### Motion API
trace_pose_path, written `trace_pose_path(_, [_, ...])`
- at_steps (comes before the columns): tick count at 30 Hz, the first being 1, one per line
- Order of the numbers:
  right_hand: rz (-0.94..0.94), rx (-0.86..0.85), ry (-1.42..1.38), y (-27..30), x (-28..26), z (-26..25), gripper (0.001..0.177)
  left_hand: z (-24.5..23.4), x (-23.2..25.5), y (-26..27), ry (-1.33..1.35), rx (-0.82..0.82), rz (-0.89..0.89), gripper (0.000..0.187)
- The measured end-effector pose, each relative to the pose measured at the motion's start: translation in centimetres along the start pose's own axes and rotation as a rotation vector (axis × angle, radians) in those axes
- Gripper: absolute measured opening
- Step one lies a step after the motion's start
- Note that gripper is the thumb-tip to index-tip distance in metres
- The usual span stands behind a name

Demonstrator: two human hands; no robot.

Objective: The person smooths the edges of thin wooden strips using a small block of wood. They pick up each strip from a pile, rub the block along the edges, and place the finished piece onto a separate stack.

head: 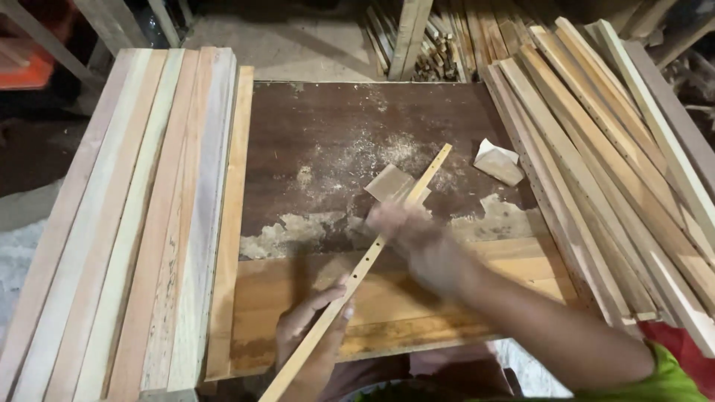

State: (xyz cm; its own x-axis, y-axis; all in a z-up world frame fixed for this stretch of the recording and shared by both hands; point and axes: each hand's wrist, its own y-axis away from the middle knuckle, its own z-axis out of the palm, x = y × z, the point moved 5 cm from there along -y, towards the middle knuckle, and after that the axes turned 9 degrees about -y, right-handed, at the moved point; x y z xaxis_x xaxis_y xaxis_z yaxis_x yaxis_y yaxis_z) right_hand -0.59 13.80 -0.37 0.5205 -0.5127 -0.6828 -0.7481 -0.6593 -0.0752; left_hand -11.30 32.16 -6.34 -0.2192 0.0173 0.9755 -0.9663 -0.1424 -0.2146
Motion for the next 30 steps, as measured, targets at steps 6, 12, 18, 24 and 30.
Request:
trace_pose_path(6, [0.121, 0.345, 0.633, -1.6, 17.8, -5.7, 0.091, -0.3, 0.7, -0.3, -0.063, 0.017, -0.063, 0.029])
trace_pose_path(12, [0.356, -0.372, 1.254, 1.5, 3.0, 2.0, 0.090, -0.2, -0.9, -0.3, 0.248, 0.063, -0.071, 0.026])
trace_pose_path(18, [0.791, -0.030, -0.286, -2.7, 14.4, 1.8, 0.021, -0.3, 1.7, -0.9, 0.330, -0.064, 0.134, 0.028])
trace_pose_path(24, [0.253, 0.317, 0.633, -0.7, 19.0, -4.6, 0.080, -1.0, 2.5, -1.4, 0.148, -0.070, 0.240, 0.027])
trace_pose_path(30, [0.166, 0.304, -0.627, 2.2, 1.5, 2.4, 0.025, -0.6, 2.3, -0.6, 0.068, 0.180, 0.194, 0.028])
